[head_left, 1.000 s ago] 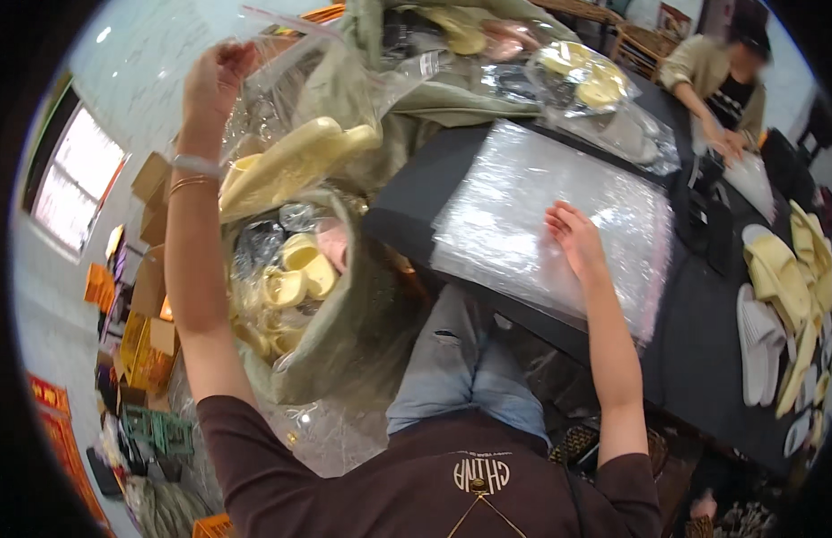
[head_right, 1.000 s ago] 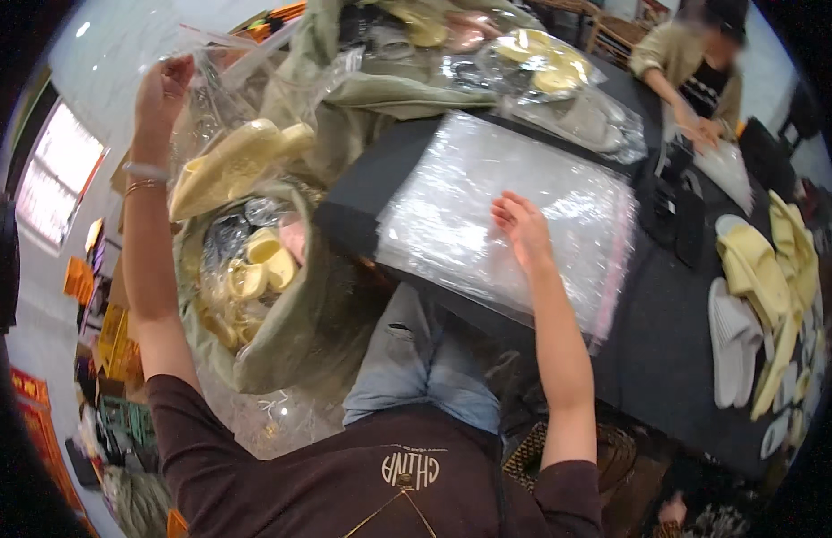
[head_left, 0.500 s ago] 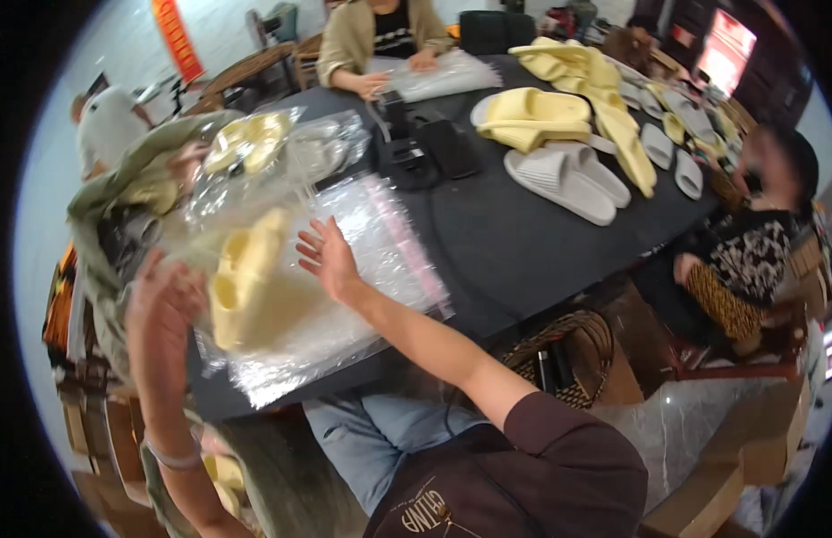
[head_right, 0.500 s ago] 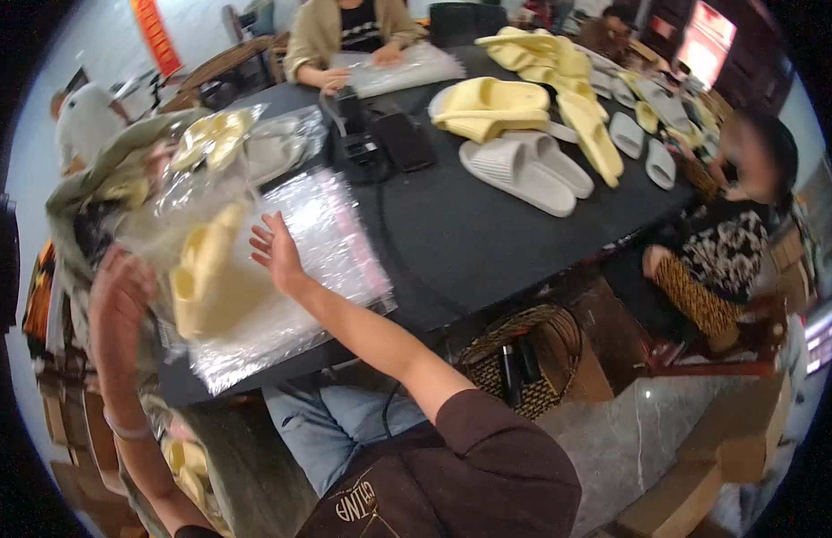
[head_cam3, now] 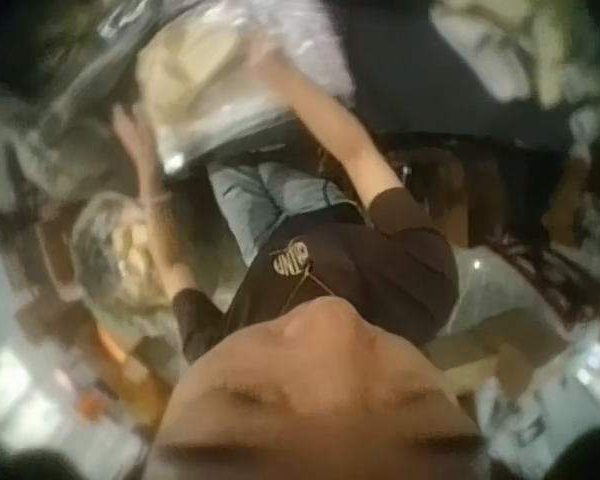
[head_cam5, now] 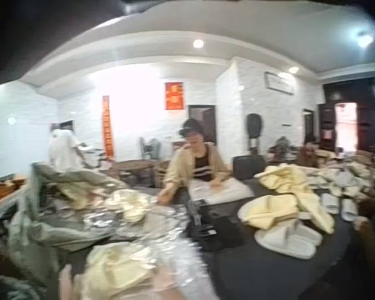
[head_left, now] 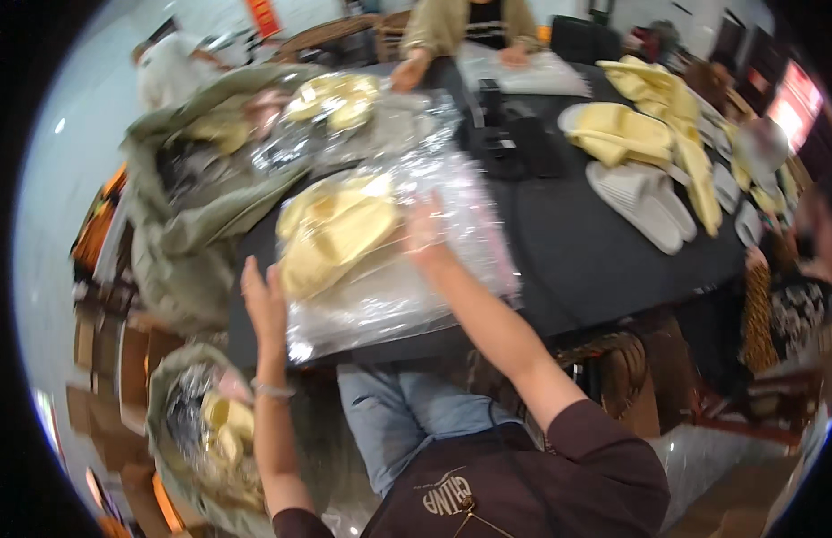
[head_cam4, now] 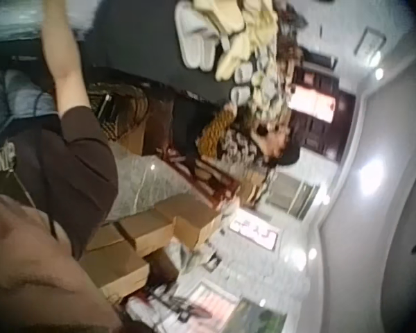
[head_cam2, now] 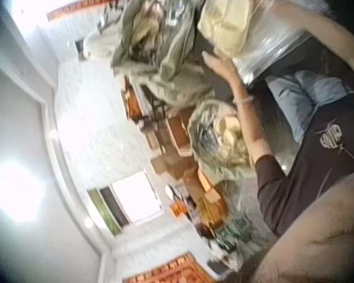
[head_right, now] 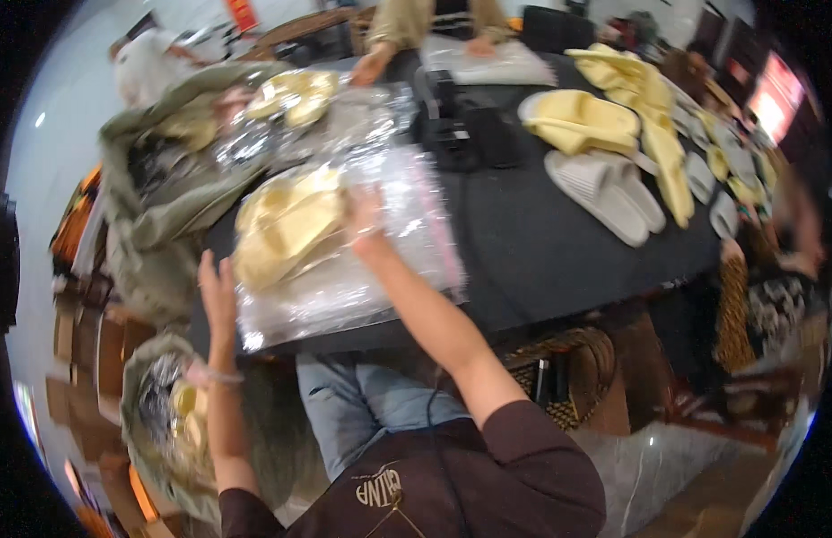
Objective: The person unpacks pairs of yellow and white plastic slippers from a large green sack and places them onto a table. They arrange the slippers on clear plastic packaging sheets, sometimes using a handheld sealing device to close the packages. The person works continuously, moving slippers from the sack to the packaging area.
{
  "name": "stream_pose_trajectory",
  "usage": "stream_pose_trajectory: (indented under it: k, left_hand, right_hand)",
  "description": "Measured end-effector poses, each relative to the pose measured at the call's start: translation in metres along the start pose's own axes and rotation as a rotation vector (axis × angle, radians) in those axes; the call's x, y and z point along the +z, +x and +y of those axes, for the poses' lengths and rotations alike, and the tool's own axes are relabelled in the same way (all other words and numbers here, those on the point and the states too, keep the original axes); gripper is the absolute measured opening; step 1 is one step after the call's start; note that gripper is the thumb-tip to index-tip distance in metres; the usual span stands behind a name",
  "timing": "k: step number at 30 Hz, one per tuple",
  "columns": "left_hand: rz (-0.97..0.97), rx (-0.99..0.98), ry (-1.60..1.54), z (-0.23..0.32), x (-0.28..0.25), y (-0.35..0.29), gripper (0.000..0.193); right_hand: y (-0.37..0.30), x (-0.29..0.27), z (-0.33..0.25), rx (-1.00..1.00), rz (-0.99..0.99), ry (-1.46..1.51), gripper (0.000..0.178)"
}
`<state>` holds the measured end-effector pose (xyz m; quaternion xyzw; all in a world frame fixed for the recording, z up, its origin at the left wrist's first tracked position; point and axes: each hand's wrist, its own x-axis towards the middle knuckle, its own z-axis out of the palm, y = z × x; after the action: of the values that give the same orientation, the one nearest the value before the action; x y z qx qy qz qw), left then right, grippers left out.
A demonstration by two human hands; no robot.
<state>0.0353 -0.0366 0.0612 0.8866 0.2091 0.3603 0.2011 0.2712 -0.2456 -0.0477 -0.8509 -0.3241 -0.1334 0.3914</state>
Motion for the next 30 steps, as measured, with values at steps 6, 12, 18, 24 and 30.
stream_pose_trajectory:
  k: [6,12,18,24,30]
  left_hand:
    - [-0.077,-0.296,-0.084,-0.029,0.005,-0.026,0.051]
    - [-0.227,-0.384,-0.051,-0.032,-0.014,-0.009,0.047]
    - [-0.189,-0.349,-0.275,-0.054,-0.011,-0.014,0.031]
    - [-0.325,-0.321,-0.187,-0.005,-0.032,-0.022,0.031]
    - [0.037,0.034,-0.002,0.016,-0.020,-0.033,0.039]
  right_hand:
    - [-0.009,-0.055,-0.078,0.789,0.101,1.924,0.087]
    - [-0.010,-0.061,-0.074,0.699,0.068,2.051,0.090]
    - [-0.009,-0.059,-0.075,0.601,0.123,1.938,0.082]
    - [-0.004,-0.073,-0.073,0.756,0.644,1.692,0.056]
    - [0.007,-0.123,-0.054,0.495,1.013,1.358,0.040]
